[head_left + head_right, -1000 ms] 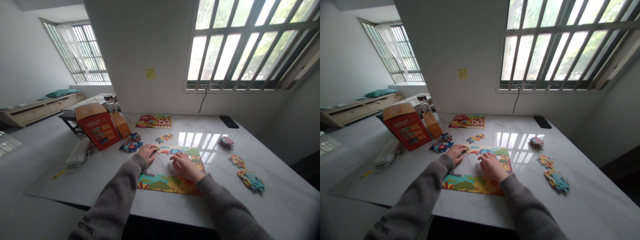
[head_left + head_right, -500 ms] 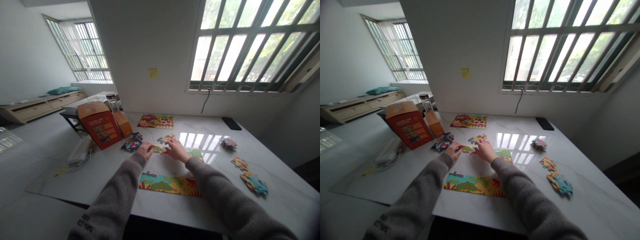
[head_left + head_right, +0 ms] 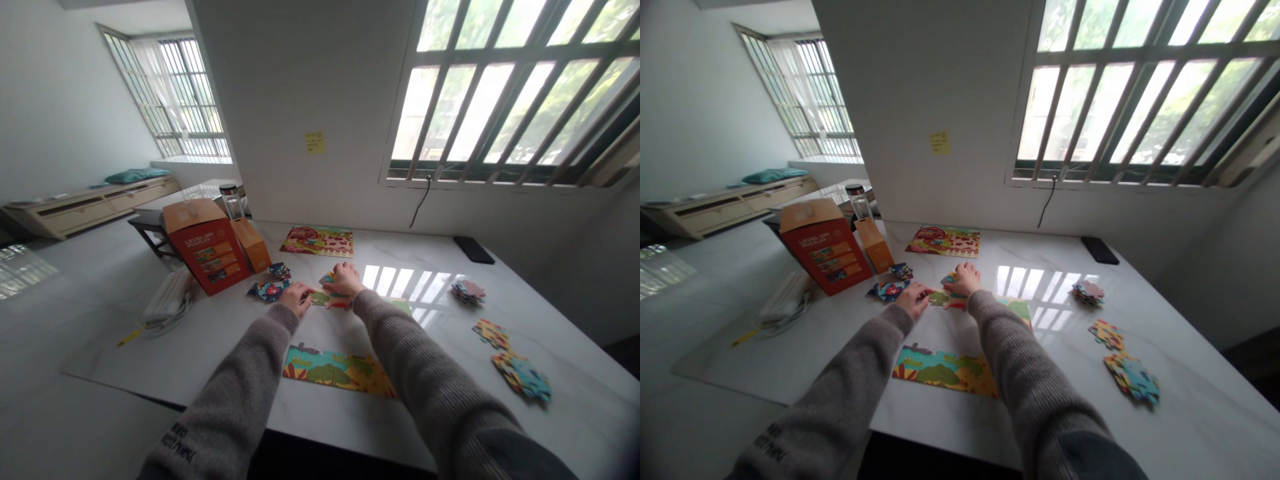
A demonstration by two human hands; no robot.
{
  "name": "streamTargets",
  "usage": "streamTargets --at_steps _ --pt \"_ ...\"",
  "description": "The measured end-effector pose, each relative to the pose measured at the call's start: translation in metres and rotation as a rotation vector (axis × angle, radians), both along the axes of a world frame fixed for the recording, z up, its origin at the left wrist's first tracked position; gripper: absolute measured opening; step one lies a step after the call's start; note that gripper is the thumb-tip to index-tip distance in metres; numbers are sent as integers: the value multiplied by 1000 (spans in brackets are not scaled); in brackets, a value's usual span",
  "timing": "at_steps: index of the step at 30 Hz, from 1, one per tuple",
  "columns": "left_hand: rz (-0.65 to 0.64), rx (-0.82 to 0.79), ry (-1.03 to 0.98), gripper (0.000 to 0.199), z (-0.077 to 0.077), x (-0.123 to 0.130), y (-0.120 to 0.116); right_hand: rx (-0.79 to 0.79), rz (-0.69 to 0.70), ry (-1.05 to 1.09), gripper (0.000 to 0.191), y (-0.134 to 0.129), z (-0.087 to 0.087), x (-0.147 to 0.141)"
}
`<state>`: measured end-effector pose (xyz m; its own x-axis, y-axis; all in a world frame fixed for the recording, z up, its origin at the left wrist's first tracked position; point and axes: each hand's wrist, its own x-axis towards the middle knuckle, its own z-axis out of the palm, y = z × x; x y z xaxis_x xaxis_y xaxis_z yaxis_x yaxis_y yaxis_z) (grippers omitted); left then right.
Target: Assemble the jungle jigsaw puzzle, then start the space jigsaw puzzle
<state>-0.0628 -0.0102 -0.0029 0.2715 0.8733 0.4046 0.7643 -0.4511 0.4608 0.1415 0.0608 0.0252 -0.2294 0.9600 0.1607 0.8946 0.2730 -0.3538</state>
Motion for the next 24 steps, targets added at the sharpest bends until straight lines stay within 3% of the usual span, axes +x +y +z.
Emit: streamTargets --at_steps 4,9,15,19,24 --pt "6 -10 -25 22 -1 0 0 2 74 89 59 2 2 -2" --pt "29 -31 -57 24 9 -4 -3 16 148 267 28 -4 6 -4" --pt "111 -87 -159 25 26 -22 -11 -50 275 419 20 -35 8 -3" --pt "2 -272 -253 23 23 -23 -21 -162 443 546 17 -65 -3 -11" --pt "-100 -342 -273 23 15 -19 -28 -135 450 517 22 -85 -10 -18"
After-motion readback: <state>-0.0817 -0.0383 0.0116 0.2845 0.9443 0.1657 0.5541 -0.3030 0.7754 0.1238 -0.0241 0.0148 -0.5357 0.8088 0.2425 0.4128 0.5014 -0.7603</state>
